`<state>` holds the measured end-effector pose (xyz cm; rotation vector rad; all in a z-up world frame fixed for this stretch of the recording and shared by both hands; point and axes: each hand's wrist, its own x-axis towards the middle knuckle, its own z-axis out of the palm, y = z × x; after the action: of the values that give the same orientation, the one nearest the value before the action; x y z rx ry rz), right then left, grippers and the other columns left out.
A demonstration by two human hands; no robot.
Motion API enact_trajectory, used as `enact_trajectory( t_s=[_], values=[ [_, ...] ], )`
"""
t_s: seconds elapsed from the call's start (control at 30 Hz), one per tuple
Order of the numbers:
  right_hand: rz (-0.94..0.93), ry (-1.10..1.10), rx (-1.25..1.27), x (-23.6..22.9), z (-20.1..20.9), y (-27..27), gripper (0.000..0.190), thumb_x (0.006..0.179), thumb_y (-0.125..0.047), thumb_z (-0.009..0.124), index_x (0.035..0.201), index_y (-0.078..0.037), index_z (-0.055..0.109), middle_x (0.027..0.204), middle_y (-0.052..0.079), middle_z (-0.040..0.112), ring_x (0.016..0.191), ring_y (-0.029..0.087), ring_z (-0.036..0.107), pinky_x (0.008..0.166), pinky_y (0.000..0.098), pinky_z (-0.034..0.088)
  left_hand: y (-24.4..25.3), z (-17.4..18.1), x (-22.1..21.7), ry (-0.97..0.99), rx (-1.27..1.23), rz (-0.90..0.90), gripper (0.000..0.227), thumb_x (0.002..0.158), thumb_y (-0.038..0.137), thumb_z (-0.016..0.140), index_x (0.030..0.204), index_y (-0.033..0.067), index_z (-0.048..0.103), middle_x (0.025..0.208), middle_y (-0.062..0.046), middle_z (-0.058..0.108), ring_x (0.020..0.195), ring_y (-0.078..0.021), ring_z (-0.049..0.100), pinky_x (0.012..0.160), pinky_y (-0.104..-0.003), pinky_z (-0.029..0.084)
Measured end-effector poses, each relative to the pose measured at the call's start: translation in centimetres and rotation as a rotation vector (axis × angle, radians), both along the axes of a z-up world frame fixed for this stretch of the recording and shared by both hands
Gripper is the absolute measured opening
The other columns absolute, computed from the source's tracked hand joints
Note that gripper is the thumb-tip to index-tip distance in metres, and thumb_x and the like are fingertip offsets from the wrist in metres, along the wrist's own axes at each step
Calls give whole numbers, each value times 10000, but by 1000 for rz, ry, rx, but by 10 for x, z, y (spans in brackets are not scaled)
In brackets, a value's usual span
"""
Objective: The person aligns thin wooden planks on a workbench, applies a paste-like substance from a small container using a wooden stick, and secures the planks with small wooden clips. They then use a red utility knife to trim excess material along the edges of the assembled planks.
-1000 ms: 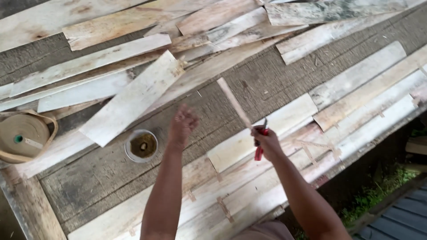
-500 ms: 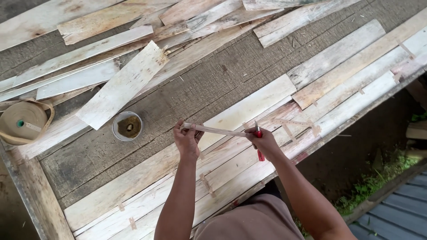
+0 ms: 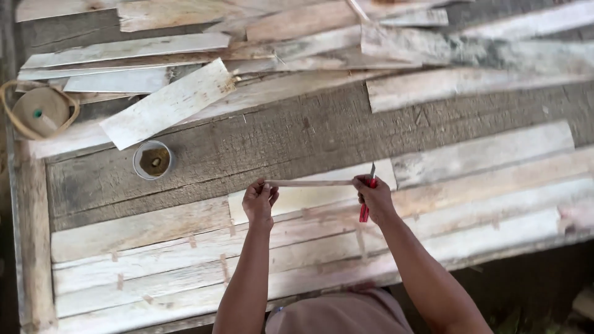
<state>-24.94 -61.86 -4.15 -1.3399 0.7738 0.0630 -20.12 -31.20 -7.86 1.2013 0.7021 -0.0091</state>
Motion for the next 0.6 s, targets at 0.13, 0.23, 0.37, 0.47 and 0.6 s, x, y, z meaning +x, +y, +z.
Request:
enact_trajectory(
  t_s=[0.13, 0.23, 0.37, 0.47, 0.6],
  values=[
    [85, 28, -35, 38, 7, -23, 195, 908, -87, 808, 1069, -11, 728, 745, 82, 617, 588, 143, 568, 514, 274, 510, -27, 28, 2, 34, 16, 78, 214, 992, 40, 638, 1204, 64, 632, 957, -100, 664, 779, -237, 766, 720, -362, 682],
    [177, 44, -117, 63, -4, -34, 166, 893, -80, 791, 1035, -6, 747, 730, 96, 619, 591, 139, 575, 498, 265, 504, -30, 18, 10, 70, 40, 119, 217, 967, 44, 665, 1175, 70, 613, 935, -106, 669, 741, -229, 766, 674, -342, 685],
    [377, 95, -298, 95, -2, -37, 183, 895, -171, 790, 1051, -77, 771, 759, 91, 651, 630, 180, 614, 550, 328, 499, -22, -11, 30, 91, 143, 129, 152, 959, 58, 685, 1104, 78, 642, 914, -111, 694, 726, -232, 773, 628, -335, 688],
    [493, 119, -407, 119, -12, -33, 231, 895, -245, 799, 1083, -112, 773, 820, 103, 694, 683, 223, 651, 625, 397, 501, -14, -17, 48, 87, 203, 100, 141, 976, 69, 676, 1112, 43, 651, 934, -129, 680, 772, -216, 760, 601, -321, 668],
    [626, 111, -412, 144, 4, -22, 319, 1007, -206, 692, 1260, -13, 704, 1075, 245, 711, 947, 424, 682, 840, 541, 507, -8, 4, 71, 155, 314, 91, 120, 945, 91, 699, 1059, 56, 711, 892, -83, 683, 721, -134, 726, 585, -244, 625]
  ],
)
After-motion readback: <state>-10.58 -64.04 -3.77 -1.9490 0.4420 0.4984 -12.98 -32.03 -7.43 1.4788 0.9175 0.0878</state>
